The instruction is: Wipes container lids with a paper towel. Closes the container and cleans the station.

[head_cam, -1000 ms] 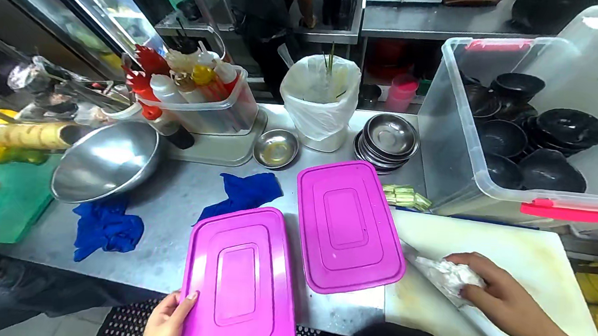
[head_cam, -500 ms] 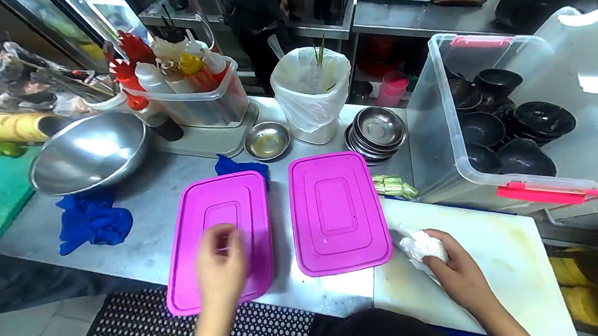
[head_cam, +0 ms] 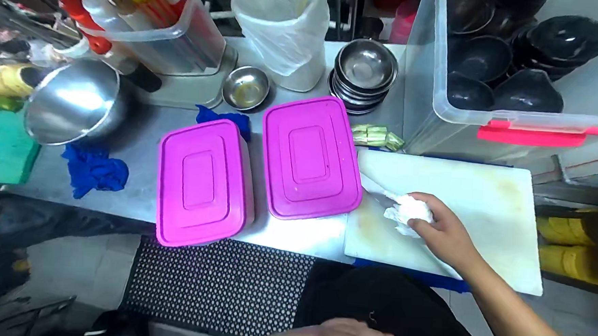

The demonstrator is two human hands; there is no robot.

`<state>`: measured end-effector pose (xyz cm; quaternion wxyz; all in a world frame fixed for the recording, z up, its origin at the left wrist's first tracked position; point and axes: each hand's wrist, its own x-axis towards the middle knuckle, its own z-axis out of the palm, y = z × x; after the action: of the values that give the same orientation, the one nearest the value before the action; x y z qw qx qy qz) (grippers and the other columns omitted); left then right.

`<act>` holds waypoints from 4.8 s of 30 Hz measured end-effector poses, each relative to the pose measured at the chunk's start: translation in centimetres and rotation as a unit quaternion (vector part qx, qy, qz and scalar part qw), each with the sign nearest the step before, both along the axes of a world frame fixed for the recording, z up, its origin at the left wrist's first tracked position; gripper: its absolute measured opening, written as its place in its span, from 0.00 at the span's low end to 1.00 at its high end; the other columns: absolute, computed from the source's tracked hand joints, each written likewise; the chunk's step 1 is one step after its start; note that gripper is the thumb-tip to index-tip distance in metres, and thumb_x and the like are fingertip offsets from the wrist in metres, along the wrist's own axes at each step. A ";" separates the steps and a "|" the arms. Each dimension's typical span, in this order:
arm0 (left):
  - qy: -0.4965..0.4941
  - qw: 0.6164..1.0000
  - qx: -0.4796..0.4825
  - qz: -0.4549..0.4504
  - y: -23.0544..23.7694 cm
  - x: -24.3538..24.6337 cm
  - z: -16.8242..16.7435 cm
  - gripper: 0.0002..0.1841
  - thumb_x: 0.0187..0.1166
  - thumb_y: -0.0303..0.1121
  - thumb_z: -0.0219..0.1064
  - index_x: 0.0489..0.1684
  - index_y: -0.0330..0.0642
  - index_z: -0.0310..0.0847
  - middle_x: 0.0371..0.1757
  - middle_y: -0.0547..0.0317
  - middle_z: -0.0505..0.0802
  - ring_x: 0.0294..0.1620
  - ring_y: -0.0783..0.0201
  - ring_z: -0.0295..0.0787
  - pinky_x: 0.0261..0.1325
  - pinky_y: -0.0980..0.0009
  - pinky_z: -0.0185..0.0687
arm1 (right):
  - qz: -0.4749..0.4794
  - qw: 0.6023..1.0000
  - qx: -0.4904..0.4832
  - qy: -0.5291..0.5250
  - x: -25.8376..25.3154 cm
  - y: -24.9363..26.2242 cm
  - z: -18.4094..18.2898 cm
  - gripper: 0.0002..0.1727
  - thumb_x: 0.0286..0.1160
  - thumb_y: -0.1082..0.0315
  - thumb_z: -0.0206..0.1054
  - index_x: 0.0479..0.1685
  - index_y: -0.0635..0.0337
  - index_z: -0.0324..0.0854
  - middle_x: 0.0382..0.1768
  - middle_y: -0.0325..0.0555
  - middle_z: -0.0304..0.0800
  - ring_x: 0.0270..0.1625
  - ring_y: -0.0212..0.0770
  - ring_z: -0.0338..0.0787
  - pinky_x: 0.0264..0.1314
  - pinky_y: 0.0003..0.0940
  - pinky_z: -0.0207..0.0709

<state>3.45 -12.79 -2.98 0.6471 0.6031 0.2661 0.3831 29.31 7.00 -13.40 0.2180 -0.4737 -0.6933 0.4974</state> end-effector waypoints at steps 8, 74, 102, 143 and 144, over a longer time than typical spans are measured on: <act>0.709 0.591 -0.383 0.000 -5.8 0.7 -4.4 0.35 0.84 0.65 0.54 0.76 0.48 0.80 0.73 0.43 0.87 0.79 0.38 0.76 0.79 0.30 0.61 | 0.017 0.999 -0.034 0.016 2.8 2.8 0.4 0.27 0.69 0.69 0.66 0.72 0.50 0.79 0.56 0.42 0.91 0.49 0.34 0.92 0.49 0.38 0.89; 0.222 0.772 -0.200 0.561 2.6 -8.6 -18.2 0.27 0.85 0.44 0.57 0.81 0.42 0.70 0.47 0.53 0.94 0.46 0.61 0.93 0.55 0.55 0.89 | 0.465 0.849 0.187 -0.170 -27.0 -1.5 0.7 0.24 0.81 0.69 0.65 0.77 0.59 0.76 0.74 0.54 0.79 0.81 0.49 0.76 0.86 0.45 0.68; 0.287 0.761 -0.279 0.511 4.8 -12.0 -15.7 0.31 0.83 0.52 0.60 0.83 0.50 0.68 0.64 0.52 0.91 0.62 0.55 0.91 0.65 0.45 0.85 | 0.401 0.810 0.343 -0.255 -32.2 2.9 0.0 0.21 0.80 0.60 0.63 0.72 0.49 0.81 0.63 0.41 0.90 0.71 0.49 0.83 0.76 0.53 0.72; 0.368 0.678 -0.284 0.569 8.7 -10.2 -16.3 0.26 0.91 0.54 0.48 0.44 0.41 0.84 0.38 0.49 0.91 0.46 0.49 0.91 0.50 0.43 0.85 | 0.120 0.852 0.234 -0.453 -20.3 12.9 1.2 0.25 0.74 0.50 0.68 0.61 0.59 0.85 0.63 0.58 0.87 0.72 0.64 0.79 0.73 0.67 0.70; 0.368 0.679 -0.283 0.569 8.7 -10.1 -16.3 0.26 0.92 0.54 0.48 0.45 0.41 0.84 0.38 0.49 0.91 0.46 0.49 0.91 0.50 0.43 0.85 | 0.168 0.847 0.226 -0.451 -19.0 11.1 1.4 0.26 0.75 0.50 0.67 0.64 0.60 0.83 0.64 0.58 0.86 0.73 0.64 0.78 0.75 0.67 0.69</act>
<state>-6.69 -4.14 -19.28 0.2938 0.2157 0.8705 0.3307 10.29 18.08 -11.99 -0.1047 -0.4595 -0.8776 0.0877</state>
